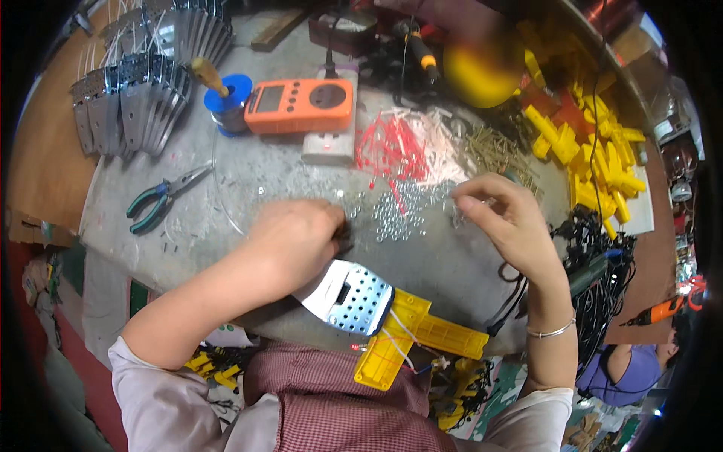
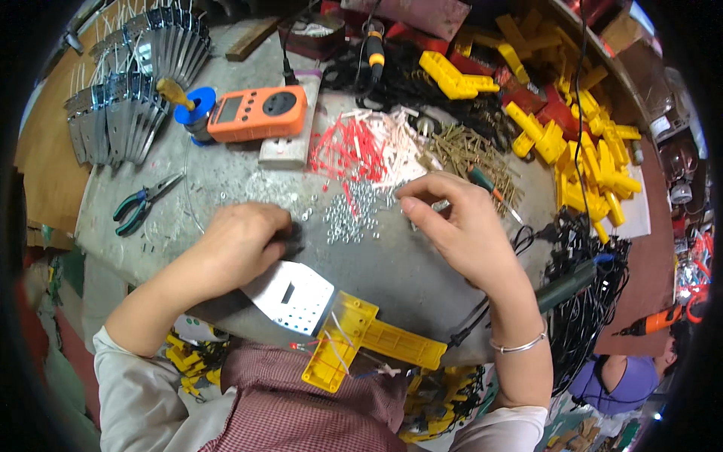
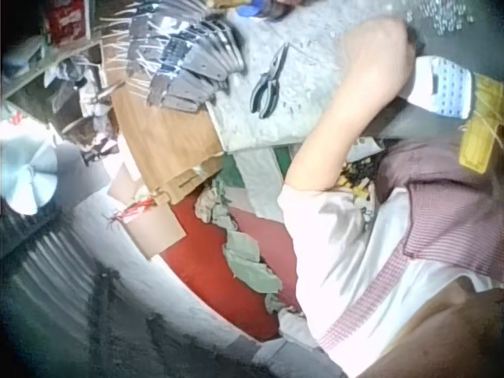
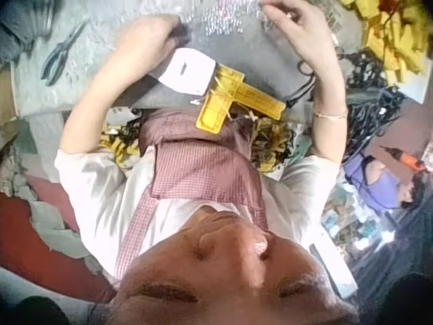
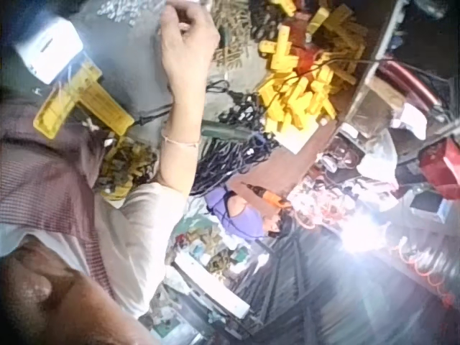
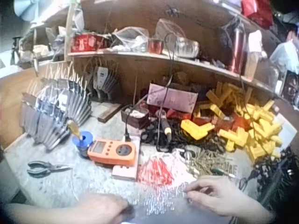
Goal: Assembling an industrial component by fitting a metal plate and wiring into a yellow plastic housing, followed by soldering and securing with an electric screwdriver.
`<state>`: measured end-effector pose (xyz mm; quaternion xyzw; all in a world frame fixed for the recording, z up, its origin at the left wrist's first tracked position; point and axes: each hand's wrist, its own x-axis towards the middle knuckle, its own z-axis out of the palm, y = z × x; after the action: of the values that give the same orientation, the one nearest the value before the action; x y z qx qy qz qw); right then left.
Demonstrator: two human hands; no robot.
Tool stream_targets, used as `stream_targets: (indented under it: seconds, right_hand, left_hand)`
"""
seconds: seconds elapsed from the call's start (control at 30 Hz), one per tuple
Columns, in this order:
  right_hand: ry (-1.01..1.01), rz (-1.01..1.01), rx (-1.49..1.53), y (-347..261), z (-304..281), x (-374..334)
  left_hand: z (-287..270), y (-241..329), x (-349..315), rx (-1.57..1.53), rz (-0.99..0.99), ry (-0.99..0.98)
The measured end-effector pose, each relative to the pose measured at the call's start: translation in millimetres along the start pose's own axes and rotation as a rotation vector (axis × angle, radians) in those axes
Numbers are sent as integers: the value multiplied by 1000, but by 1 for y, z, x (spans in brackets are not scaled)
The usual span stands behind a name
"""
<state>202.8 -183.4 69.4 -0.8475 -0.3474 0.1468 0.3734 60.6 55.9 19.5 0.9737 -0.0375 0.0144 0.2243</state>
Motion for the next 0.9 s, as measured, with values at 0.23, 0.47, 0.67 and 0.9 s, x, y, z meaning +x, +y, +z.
stream_targets:
  seconds: [0.23, 0.47, 0.67, 0.9]
  right_hand:
    - [267, -239, -17, 24, -1, 109]
    - [481, -507, -249, 42, 20, 182]
    - [731, -467, 234, -28, -25, 87]
    - [544, -474, 143, -23, -43, -62]
  left_hand:
    - [0, 2, -26, -336, -151, 142]
    - [7, 14, -54, -161, -134, 261]
    - [-22, 18, -56, -487, 57, 320]
    - [-20, 43, -40, -357, 284, 296]
